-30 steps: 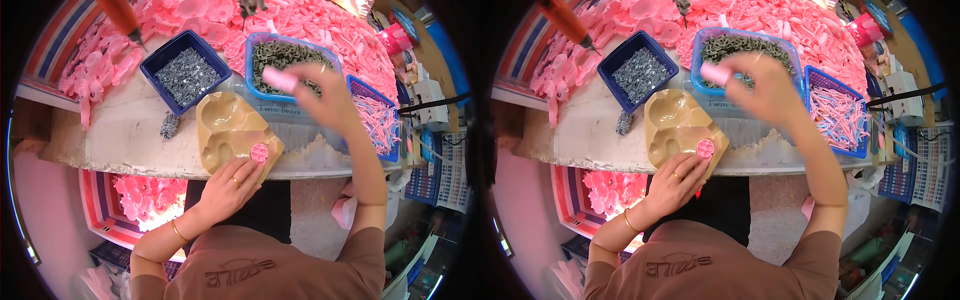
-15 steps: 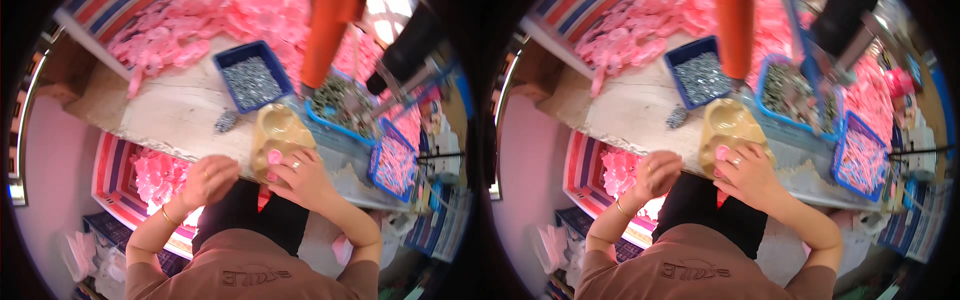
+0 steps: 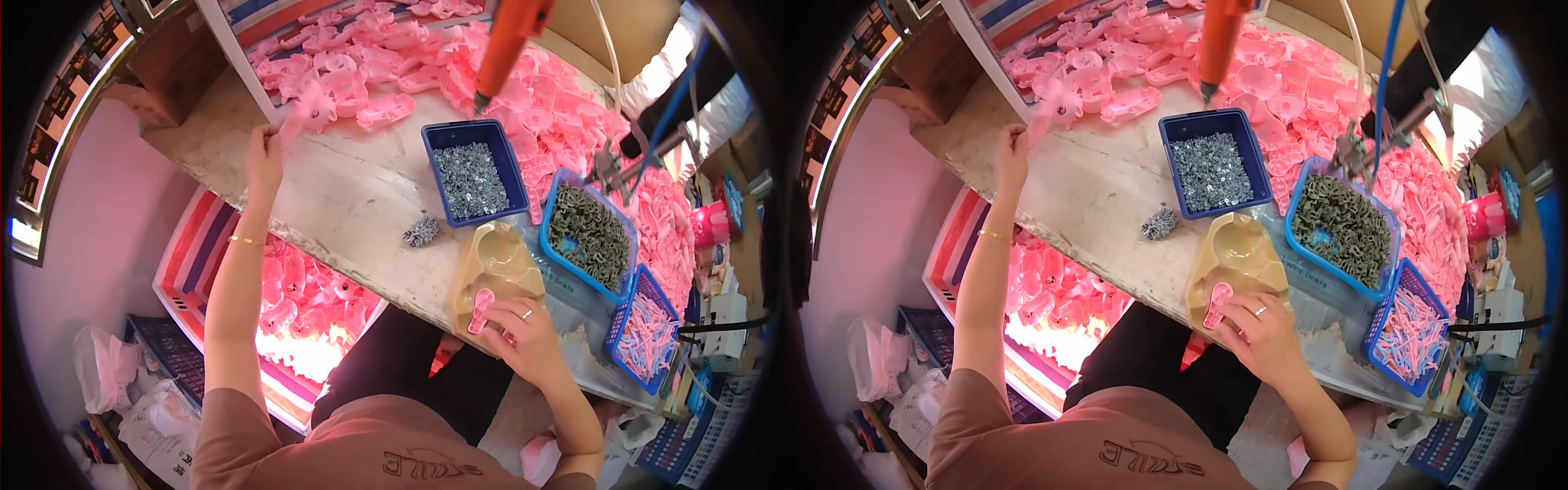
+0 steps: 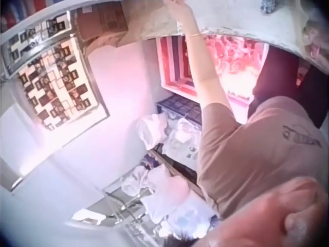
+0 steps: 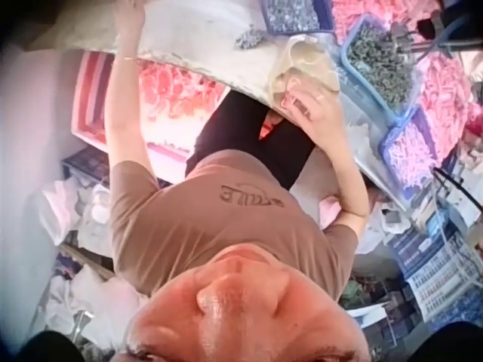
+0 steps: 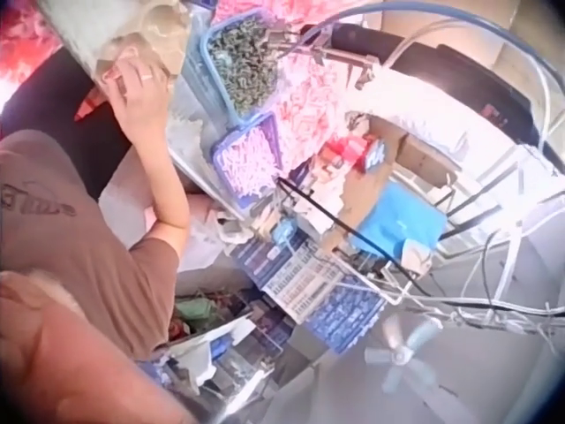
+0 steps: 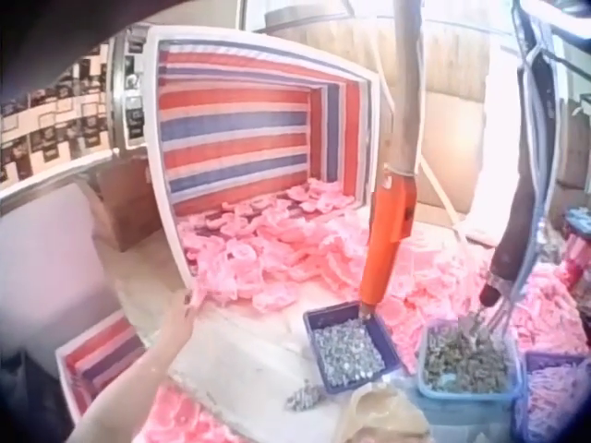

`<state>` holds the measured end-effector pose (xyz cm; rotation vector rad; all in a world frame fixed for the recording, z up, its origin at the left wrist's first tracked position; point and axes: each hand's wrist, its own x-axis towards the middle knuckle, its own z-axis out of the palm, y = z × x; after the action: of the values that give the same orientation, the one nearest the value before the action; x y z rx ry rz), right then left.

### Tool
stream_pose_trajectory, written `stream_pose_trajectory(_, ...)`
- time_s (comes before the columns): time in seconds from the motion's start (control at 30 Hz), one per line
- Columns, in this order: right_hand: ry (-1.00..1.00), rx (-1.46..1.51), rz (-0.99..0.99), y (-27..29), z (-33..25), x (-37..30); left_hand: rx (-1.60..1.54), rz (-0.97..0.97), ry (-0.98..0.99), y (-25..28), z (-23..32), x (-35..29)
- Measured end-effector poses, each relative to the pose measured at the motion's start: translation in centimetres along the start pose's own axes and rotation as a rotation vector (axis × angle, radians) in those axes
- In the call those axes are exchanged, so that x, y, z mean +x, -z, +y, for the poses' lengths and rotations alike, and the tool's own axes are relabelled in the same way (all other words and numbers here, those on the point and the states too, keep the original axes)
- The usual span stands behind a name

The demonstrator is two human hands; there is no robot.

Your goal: Assembling pink plastic pig toys by attaching components and using a pneumatic screwdriver.

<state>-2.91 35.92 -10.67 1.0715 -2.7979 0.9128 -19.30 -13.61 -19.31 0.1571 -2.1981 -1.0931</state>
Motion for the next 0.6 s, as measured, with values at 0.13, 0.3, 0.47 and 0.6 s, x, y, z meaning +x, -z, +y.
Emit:
stream_pose_trajectory(0.13, -0.103, 0.139, 0.083, 0.2, 0.1, -0.5, -0.665, -0.08, 0.379, -1.5, 8.9, -4.3)
stream_pose_trajectory(0.3, -0.37, 0.71, 0.334, -2.9, -0.9, 2.7, -1.274, -0.547, 0.684, -3.4, 17.2, -13.4)
stream_pose_trajectory(0.47, -0.343, 1.163, 0.369, -0.6, -2.5, 4.2, -1.303, -0.767, 0.871, -6.0, 23.6, -18.4)
stream_pose_trajectory(0.6, -0.135, 0.435, 0.412, 2.8, -2.5, 0.9, -1.127, -0.829, 0.634, -6.2, 23.8, -19.4)
